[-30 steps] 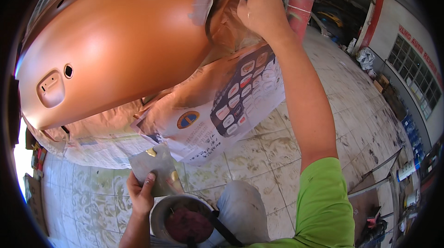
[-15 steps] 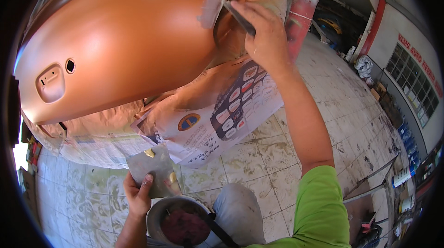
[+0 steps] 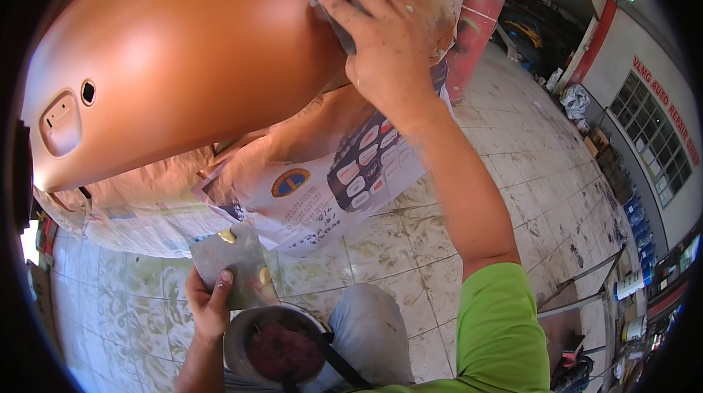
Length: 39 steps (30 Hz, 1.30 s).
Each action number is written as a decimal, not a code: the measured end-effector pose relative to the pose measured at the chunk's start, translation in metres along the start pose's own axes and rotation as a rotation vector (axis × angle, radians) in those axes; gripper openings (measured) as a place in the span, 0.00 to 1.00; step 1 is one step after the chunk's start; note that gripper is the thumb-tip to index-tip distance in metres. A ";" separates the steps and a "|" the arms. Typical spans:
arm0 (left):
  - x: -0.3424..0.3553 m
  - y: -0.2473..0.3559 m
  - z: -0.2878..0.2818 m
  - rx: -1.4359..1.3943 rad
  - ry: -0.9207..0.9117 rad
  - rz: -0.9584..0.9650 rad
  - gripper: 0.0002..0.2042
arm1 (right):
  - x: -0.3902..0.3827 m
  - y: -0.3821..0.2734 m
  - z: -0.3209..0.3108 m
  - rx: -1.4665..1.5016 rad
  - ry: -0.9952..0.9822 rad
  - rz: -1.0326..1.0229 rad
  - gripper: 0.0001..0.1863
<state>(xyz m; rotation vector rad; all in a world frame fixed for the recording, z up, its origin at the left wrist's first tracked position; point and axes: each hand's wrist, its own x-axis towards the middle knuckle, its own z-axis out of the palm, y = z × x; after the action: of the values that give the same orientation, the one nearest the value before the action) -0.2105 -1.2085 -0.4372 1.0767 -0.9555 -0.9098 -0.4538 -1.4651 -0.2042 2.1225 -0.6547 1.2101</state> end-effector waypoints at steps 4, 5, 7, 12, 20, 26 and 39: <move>-0.003 0.002 0.009 0.007 0.003 0.021 0.13 | -0.034 -0.023 0.011 -0.051 -0.025 -0.035 0.40; -0.005 -0.001 0.009 0.009 0.007 0.022 0.13 | -0.040 -0.026 0.013 -0.039 -0.018 -0.039 0.36; -0.007 0.001 0.006 0.010 0.008 0.026 0.12 | -0.035 -0.017 0.000 0.113 -0.091 0.003 0.35; -0.005 0.007 0.006 -0.016 -0.018 0.015 0.15 | 0.029 0.045 -0.038 0.030 -0.017 -0.050 0.37; -0.007 0.002 0.004 0.009 -0.023 0.030 0.13 | 0.068 0.040 -0.028 0.093 -0.093 -0.084 0.34; -0.010 -0.002 0.008 -0.004 0.009 0.042 0.13 | -0.014 -0.005 -0.018 0.138 -0.172 -0.065 0.35; -0.017 -0.022 0.022 -0.342 0.356 0.035 0.15 | -0.243 -0.228 0.004 1.234 -0.204 0.177 0.41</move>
<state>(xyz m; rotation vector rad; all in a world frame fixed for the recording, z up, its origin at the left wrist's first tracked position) -0.2396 -1.2044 -0.4568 0.8862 -0.5005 -0.7839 -0.4112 -1.2794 -0.4778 3.2547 -0.1202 1.7732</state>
